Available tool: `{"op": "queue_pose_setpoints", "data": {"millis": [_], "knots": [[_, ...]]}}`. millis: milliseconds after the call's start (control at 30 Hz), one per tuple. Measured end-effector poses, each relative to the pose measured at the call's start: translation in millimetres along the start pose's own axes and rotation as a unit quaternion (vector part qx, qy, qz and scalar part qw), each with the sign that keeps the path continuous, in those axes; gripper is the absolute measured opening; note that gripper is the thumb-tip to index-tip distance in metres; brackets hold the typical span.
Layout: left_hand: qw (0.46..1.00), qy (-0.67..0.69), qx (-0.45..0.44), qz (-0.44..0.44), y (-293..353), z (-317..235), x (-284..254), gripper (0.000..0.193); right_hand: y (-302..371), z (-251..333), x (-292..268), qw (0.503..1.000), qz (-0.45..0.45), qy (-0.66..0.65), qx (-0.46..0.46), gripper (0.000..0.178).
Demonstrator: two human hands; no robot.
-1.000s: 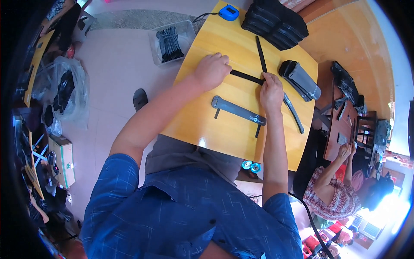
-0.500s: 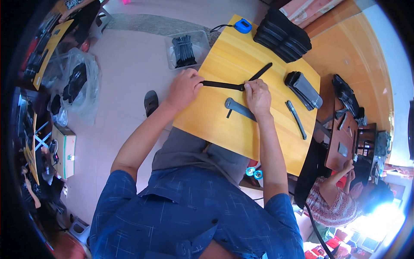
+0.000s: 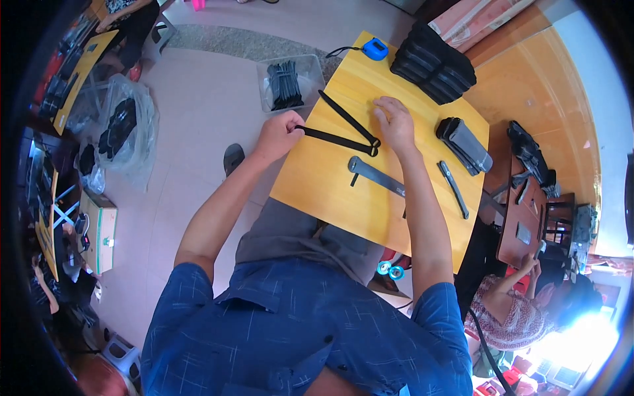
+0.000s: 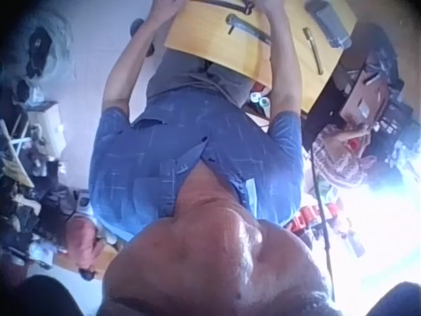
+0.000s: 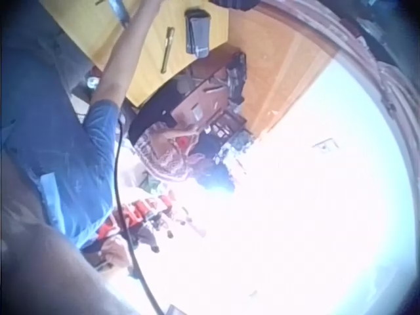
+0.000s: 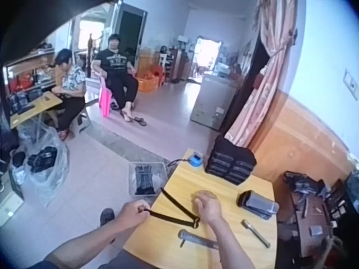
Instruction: Assembling plastic buckles and fasteners onto textile straps using a small hand tool.
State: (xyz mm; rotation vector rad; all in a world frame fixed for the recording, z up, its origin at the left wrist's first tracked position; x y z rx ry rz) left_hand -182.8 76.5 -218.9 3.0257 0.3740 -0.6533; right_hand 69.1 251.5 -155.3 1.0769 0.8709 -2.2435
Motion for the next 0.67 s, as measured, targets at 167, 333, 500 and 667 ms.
{"op": "queue_pose_setpoints", "data": {"millis": [167,333,500,667], "knots": [[1.0,0.004,-0.015,0.012,0,-9,3,0.011,-18,6,32,1.0,0.01,0.017,0.017,0.042],[0.999,-0.034,0.026,0.026,5,-23,1,0.009,-35,7,59,0.988,0.102,0.051,0.104,0.055],[0.997,-0.022,0.062,0.036,25,-41,0,0.009,-29,2,74,0.971,0.136,0.139,0.137,0.058],[0.987,-0.035,0.141,0.062,73,-63,6,0.008,-30,0,78,0.965,0.156,0.147,0.153,0.062]]}}
Point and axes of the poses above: each hand's wrist, its own y-axis away from the middle knuckle, its own x-axis out of the palm, z = x × y, the point moved 5 cm from there along -y, towards the middle knuckle, and after that the axes turned 8 degrees about z, right-handed, at the moved point
